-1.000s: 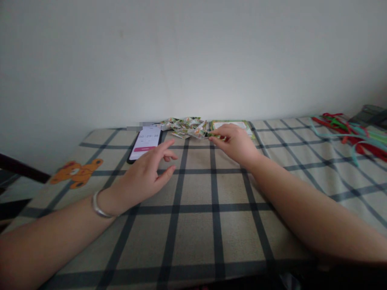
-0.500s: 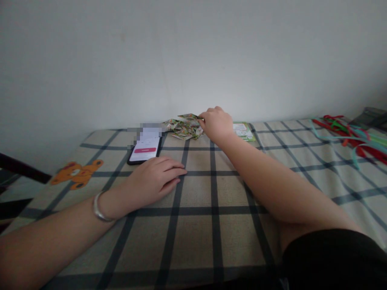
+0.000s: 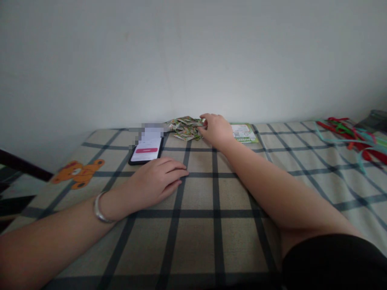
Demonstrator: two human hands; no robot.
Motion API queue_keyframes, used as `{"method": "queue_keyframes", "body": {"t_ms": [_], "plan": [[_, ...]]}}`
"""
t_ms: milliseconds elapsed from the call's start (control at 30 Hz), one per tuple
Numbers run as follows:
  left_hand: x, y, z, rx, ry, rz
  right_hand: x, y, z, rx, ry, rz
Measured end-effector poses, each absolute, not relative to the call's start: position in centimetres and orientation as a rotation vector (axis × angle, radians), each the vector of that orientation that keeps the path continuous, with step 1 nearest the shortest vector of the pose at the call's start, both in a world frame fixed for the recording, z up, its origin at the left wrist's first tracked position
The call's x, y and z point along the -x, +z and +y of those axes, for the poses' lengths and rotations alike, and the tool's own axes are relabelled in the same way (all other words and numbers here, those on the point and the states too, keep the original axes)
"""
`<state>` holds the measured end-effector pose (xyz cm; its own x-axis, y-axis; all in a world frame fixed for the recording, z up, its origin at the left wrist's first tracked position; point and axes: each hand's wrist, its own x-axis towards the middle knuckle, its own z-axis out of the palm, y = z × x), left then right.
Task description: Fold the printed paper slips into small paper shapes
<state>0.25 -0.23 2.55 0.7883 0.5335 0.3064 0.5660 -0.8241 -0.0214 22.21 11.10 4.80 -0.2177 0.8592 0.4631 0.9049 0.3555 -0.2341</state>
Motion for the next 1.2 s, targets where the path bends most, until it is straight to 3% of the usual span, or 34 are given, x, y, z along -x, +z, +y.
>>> {"method": "queue_keyframes", "body": {"t_ms": [200, 367, 667, 1200], "plan": [[0.4, 2.7, -0.5, 2.85, -0.433, -0.872, -25.0, 5.3, 8.3, 1.576, -0.189, -2.164], [0.6, 2.8, -0.7, 2.842, -0.43, -0.87, -26.6, 5.5, 5.7, 1.813, -0.404, -2.224], [0.7, 2.7, -0.9, 2.839, -0.431, -0.853, -25.7, 4.4, 4.3, 1.872, -0.693, -2.404], [0.2, 2.3, -0.5, 2.829, -0.433, -0.853, -26.6, 3.6, 4.6, 1.829, -0.693, -2.493]]}}
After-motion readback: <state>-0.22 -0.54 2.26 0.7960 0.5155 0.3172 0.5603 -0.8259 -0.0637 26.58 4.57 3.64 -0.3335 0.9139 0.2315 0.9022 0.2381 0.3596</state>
